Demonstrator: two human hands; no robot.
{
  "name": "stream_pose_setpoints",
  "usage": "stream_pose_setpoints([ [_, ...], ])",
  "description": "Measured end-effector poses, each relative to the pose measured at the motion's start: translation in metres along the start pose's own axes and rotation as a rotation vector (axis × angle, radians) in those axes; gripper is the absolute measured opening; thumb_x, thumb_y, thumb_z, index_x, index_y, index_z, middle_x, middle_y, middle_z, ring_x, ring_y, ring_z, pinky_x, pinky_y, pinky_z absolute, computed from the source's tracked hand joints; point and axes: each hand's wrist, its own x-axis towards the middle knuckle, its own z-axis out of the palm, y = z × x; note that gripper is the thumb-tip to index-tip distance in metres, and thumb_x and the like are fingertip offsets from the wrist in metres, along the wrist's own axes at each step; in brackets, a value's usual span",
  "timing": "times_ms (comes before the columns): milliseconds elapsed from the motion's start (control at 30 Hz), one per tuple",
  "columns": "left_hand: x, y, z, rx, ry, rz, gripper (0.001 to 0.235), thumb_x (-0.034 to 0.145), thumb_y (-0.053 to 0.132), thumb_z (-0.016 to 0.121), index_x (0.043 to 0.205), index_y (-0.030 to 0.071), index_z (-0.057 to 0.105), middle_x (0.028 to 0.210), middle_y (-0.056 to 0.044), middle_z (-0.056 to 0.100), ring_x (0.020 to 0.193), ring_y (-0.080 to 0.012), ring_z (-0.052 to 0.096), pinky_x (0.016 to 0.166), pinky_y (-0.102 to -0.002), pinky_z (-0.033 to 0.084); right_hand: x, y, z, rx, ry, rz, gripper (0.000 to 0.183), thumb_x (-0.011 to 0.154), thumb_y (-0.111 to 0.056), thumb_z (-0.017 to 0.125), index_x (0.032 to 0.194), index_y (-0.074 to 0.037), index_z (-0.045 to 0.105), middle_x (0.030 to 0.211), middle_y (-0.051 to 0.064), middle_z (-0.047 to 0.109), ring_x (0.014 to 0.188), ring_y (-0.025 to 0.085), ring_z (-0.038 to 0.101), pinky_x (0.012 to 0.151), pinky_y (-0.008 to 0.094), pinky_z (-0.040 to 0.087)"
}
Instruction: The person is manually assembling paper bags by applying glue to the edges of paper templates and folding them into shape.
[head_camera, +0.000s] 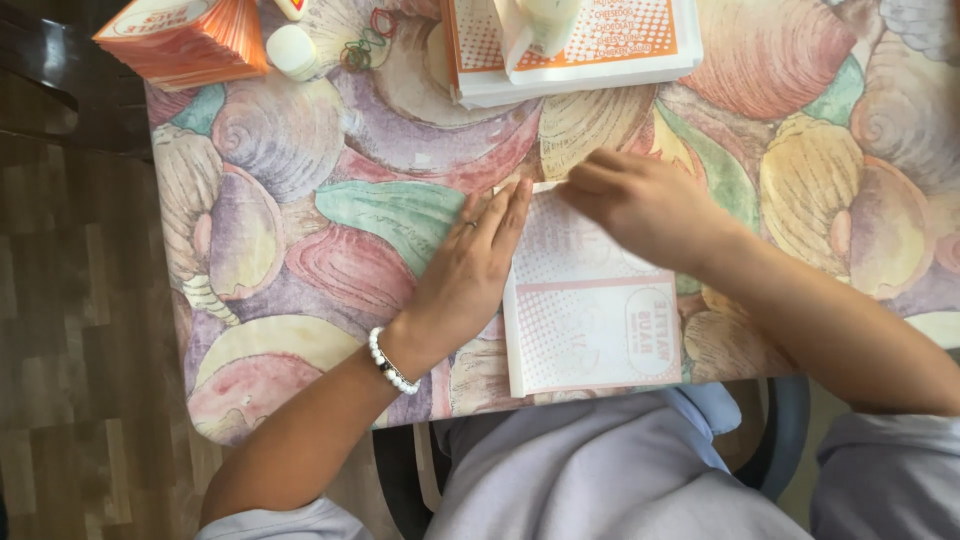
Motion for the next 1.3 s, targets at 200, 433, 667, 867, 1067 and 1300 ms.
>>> stream_pose_setpoints([
  [200,0.003,-0.01,0.014,0.218,0.034,0.069,0.067,0.085,-0.004,0.058,0.15,-0.005,0.046,0.132,-0.021,0.056,0.117,-0.0332,0.062,0.111,-0.053,0.04,-0.044,0.034,-0.007,0.071,0.045,0.173,0.018,0.098,0.004,0.065,0.104,-0.005,0.079,0.1,0.009,0.076,0.107,0.024,0.073,0.088,0.033,0.059],
  [433,0.014,-0.013,0.016,0.352,0.045,0.079,0.067,0.078,0.006,0.064,0.143,-0.003,0.055,0.12,-0.015,0.055,0.099,-0.0265,0.056,0.097,-0.045,0.043,-0.051,0.045,0.001,0.067,0.084,0.148,0.012,0.095,-0.003,0.07,0.098,-0.01,0.079,0.094,0.004,0.075,0.097,0.02,0.073,0.081,0.03,0.06],
  [667,0.014,-0.007,0.012,0.365,0.047,0.077,0.064,0.08,0.006,0.064,0.142,-0.006,0.055,0.119,-0.017,0.056,0.097,-0.0272,0.056,0.099,-0.047,0.044,-0.042,0.021,-0.018,-0.087,-0.037,0.08,0.009,0.098,-0.011,0.068,0.096,-0.012,0.077,0.089,0.002,0.07,0.086,0.014,0.066,0.076,0.023,0.058],
  [867,0.013,-0.006,0.011,0.34,0.041,0.064,0.064,0.082,0.006,0.062,0.144,-0.005,0.053,0.122,-0.018,0.056,0.097,-0.0273,0.055,0.102,-0.048,0.043,-0.04,0.021,-0.016,-0.234,-0.031,-0.034,0.009,0.096,-0.009,0.07,0.088,-0.012,0.072,0.084,-0.002,0.062,0.076,0.012,0.06,0.066,0.022,0.055],
  [1067,0.012,-0.006,0.012,0.321,0.002,0.058,0.061,0.086,0.006,0.059,0.145,-0.006,0.052,0.127,-0.02,0.056,0.103,-0.0296,0.056,0.104,-0.05,0.041,-0.04,0.017,-0.016,-0.279,-0.066,-0.028,0.004,0.092,-0.008,0.071,0.09,-0.01,0.073,0.085,-0.002,0.059,0.08,0.014,0.06,0.069,0.024,0.055],
  [1300,0.012,-0.006,0.013,0.364,-0.006,0.072,0.06,0.088,0.006,0.058,0.146,-0.006,0.051,0.124,-0.02,0.057,0.103,-0.03,0.057,0.104,-0.051,0.042,-0.042,0.013,-0.022,-0.293,-0.131,-0.003,0.004,0.092,-0.011,0.071,0.096,-0.01,0.074,0.084,-0.002,0.063,0.083,0.012,0.063,0.071,0.022,0.056],
])
